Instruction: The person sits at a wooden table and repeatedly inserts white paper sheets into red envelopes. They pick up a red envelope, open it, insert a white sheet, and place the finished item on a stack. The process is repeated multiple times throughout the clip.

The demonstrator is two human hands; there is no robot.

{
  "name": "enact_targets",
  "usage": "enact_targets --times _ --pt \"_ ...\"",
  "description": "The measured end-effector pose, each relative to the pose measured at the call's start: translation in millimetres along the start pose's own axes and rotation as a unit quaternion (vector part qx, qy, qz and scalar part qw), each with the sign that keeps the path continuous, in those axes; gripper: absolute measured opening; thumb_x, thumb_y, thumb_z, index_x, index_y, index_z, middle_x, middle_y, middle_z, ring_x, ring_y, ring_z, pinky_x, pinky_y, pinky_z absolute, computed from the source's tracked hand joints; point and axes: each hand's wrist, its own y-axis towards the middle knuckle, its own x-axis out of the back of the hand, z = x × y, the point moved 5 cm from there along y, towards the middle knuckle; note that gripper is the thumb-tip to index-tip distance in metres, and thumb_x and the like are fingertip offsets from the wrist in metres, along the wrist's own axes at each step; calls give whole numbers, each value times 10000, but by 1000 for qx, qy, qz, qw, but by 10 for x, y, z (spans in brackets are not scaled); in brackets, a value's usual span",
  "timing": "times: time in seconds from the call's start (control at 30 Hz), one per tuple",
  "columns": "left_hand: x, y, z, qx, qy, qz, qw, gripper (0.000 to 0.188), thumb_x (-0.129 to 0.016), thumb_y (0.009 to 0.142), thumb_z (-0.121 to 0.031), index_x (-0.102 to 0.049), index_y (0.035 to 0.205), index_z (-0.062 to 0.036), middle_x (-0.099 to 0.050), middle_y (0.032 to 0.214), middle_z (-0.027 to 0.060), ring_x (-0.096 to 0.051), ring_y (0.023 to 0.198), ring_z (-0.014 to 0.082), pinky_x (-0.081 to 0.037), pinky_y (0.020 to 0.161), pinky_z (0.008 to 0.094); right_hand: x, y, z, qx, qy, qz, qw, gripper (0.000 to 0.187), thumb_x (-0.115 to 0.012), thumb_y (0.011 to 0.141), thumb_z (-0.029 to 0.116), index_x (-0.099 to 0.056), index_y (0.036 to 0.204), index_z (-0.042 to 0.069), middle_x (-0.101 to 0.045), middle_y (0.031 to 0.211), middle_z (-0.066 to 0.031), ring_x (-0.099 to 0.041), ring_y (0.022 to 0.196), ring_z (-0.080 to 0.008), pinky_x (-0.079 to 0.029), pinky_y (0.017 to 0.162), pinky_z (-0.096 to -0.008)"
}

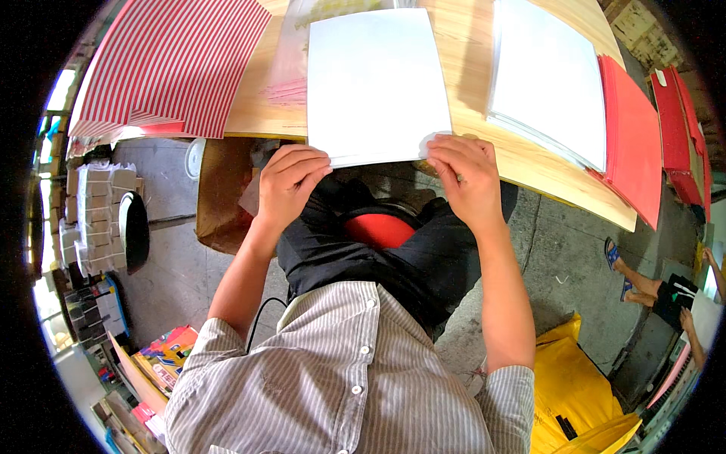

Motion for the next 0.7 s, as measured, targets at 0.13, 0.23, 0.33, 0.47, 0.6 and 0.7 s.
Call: enact_targets --times 0.13,0.23,0.33,0.47,0.6,0.7 --pt "16 17 80 100 -40 7 994 113 -791 754 -84 -741 850 -53 -705 842 52 -639 817 224 -518 743 312 -15 53 -107 -129 118 -7 985 77 -732 818 11 -708 890 14 -702 1025 -79 -636 949 -233 -480 834 -330" --pt "-5 1 150 194 -81 20 977 105 -788 783 -87 -744 870 -48 -701 824 65 -647 790 196 -510 718 286 -56 79 -139 -177 176 -25 968 75 -728 824 3 -699 891 -11 -663 977 -82 -607 871 -210 -497 741 -298" --pt "-42 -41 223 271 -154 4 950 94 -775 815 -84 -742 881 -27 -704 813 69 -644 739 144 -506 693 264 -78 112 -171 -182 163 -33 969 90 -736 819 4 -691 891 -26 -625 963 -72 -591 826 -184 -495 685 -282" --pt "-78 -74 266 335 -193 0 922 99 -763 840 -69 -736 888 13 -712 822 39 -618 739 85 -493 703 233 -70 149 -188 -197 135 -42 970 102 -746 813 12 -676 867 -40 -609 965 -71 -587 772 -181 -490 665 -290" --pt "-100 -111 314 357 -198 -17 913 131 -775 831 -95 -732 879 19 -708 773 37 -613 689 70 -495 661 227 -25 184 -150 -234 109 -49 965 123 -750 809 25 -658 840 -49 -609 964 -88 -609 771 -201 -500 687 -301" --pt "-80 -99 324 370 -183 -25 911 137 -787 820 -99 -730 864 19 -689 735 20 -590 668 60 -481 641 218 -44 156 -204 -242 86 -71 964 131 -751 805 34 -652 833 -47 -612 969 -105 -626 800 -232 -513 712 -324"
